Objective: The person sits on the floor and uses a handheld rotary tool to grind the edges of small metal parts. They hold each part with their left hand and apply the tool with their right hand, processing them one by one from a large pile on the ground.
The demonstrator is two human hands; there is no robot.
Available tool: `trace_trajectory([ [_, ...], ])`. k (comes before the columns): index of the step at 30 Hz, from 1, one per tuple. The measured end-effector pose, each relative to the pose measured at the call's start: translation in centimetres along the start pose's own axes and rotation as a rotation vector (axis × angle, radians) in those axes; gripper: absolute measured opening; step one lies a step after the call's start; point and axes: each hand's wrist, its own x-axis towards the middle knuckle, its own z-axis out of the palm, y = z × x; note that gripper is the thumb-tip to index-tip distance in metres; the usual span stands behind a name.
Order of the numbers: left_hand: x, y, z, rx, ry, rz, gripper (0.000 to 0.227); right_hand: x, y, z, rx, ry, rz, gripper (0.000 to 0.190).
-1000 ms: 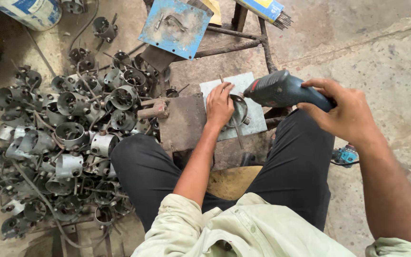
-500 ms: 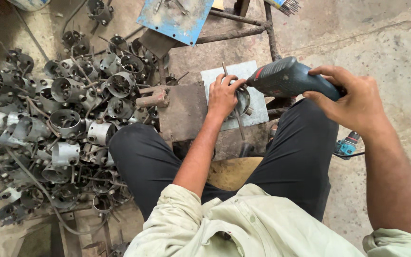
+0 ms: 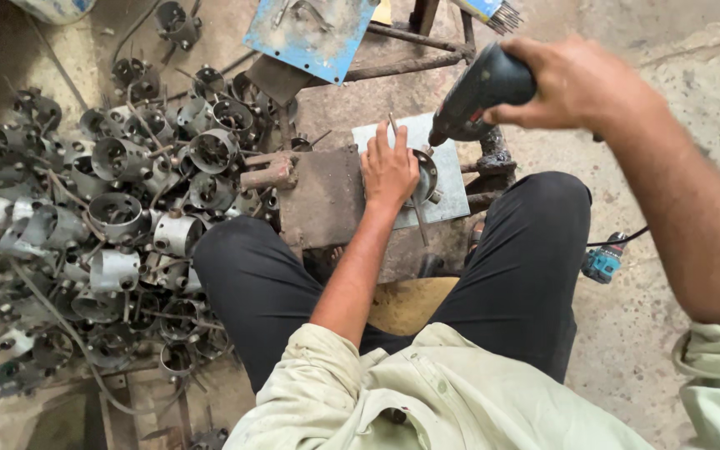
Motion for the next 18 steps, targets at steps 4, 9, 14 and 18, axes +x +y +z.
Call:
trace_trajectory([
  [4,-0.8,-0.2,1.0,0.006,-0.164,-0.042,0.034,3.0,0.2,-0.1,0.014,0.002,-0.148,0.082],
  [9,-0.8,-0.8,2.5,0.02,-0.238,-0.037,0.02,4.2,-0.9,-0.9,-0.091,-0.13,-0.123,0.077],
  [14,0.3,-0.3,0.8,0.037,-0.412,-0.085,0.039,4.8,-2.3,-1.1,-0.156,-0.221,-0.052,0.083],
  [18,1.8,0.9,-1.2,0.02,-0.65,-0.195,0.071,4.5,-2.3,-0.2,-0.169,-0.131,-0.143,0.074],
])
